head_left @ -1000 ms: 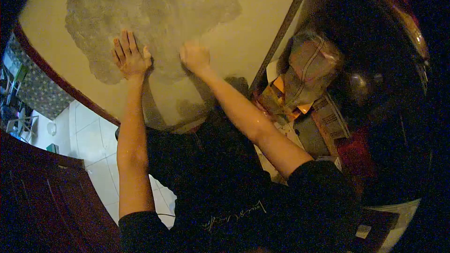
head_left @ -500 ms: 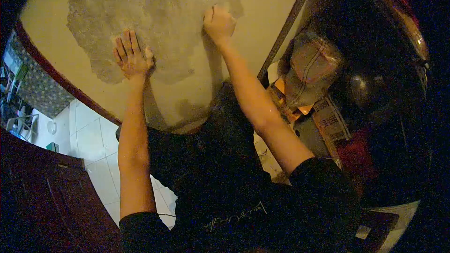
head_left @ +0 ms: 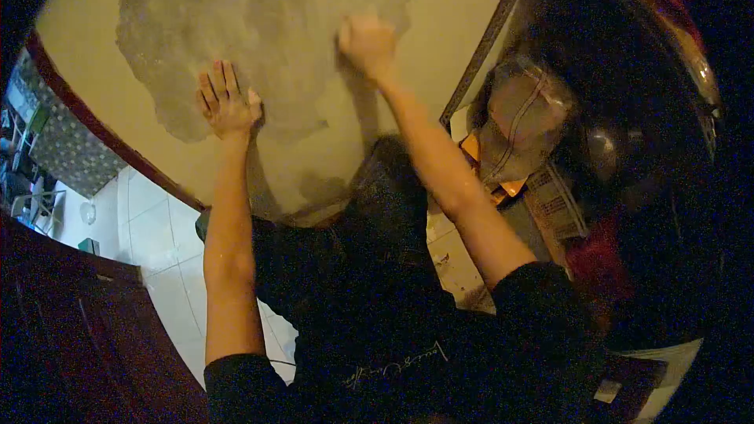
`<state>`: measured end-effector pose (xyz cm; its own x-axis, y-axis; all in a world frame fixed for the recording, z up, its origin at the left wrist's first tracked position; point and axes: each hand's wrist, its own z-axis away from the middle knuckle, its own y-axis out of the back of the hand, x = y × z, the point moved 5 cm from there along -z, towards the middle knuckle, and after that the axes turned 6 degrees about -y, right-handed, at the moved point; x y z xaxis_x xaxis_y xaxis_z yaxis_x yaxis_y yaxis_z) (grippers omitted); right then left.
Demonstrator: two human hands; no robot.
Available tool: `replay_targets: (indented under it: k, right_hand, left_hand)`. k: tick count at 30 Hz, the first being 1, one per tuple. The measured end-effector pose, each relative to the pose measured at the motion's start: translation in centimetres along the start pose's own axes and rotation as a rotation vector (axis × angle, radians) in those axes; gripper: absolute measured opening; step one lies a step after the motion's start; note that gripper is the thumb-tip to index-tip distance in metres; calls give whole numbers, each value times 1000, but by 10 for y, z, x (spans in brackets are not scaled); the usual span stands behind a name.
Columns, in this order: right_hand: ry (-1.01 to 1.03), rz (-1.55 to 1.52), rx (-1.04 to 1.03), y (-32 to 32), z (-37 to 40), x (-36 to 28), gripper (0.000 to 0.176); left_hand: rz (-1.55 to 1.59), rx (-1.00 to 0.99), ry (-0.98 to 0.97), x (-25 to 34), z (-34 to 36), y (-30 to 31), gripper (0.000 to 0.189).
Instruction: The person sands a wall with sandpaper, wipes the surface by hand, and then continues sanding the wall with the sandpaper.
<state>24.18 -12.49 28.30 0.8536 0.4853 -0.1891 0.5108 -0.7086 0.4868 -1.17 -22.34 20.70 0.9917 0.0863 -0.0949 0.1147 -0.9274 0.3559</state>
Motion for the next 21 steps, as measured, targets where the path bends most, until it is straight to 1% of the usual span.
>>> replay_targets:
  k: [1, 4, 5, 6, 7, 8, 10, 11, 13, 14, 16, 17, 19, 20, 21]
  right_hand:
    - [-89, 63, 117, 8, -14, 9, 26]
    - [-65, 75, 129, 7, -18, 15, 26]
    - [-78, 72, 37, -1, -9, 9, 25]
    - [-92, 68, -53, -13, 8, 1, 24]
    - [-11, 8, -86, -33, 32, -4, 24]
    - [72, -52, -118, -52, 56, -10, 24]
    - [97, -49, -493, -67, 97, -33, 24]
    - [96, -50, -485, -69, 106, -32, 24]
    - [260, -107, -310, -66, 115, -39, 25]
    - [260, -109, -307, -64, 109, -39, 25]
    - [202, 68, -347, -55, 92, -34, 24]
    - [201, 68, -350, -48, 83, -33, 24]
    - [109, 84, -280, -29, 59, -23, 23]
    - [112, 84, -288, -23, 50, -19, 23]
    - [92, 66, -167, -12, 38, -12, 22]
  left_hand:
    - [-34, -39, 28, 0, 1, -1, 75]
    - [17, -20, 32, -1, 0, -3, 76]
    - [18, -18, 31, -2, 0, -4, 76]
    - [5, 30, -3, -2, 0, -3, 76]
    - [-9, 81, -36, -1, -1, -1, 77]
    - [-10, 86, -39, -1, -1, 0, 77]
    - [-25, 2, -19, -2, 1, -3, 77]
    - [-26, 9, -24, -1, 1, -3, 77]
    - [-9, 38, -3, -2, 1, -3, 77]
    - [-10, 40, -5, -2, 0, -3, 77]
    - [-6, 4, 15, 0, 2, -3, 77]
    - [-5, 1, 16, -1, 2, -3, 77]
    - [-6, 33, -13, -2, 4, -4, 77]
    - [-6, 26, -7, -2, 5, -4, 77]
    - [19, 24, -7, -1, 3, -2, 77]
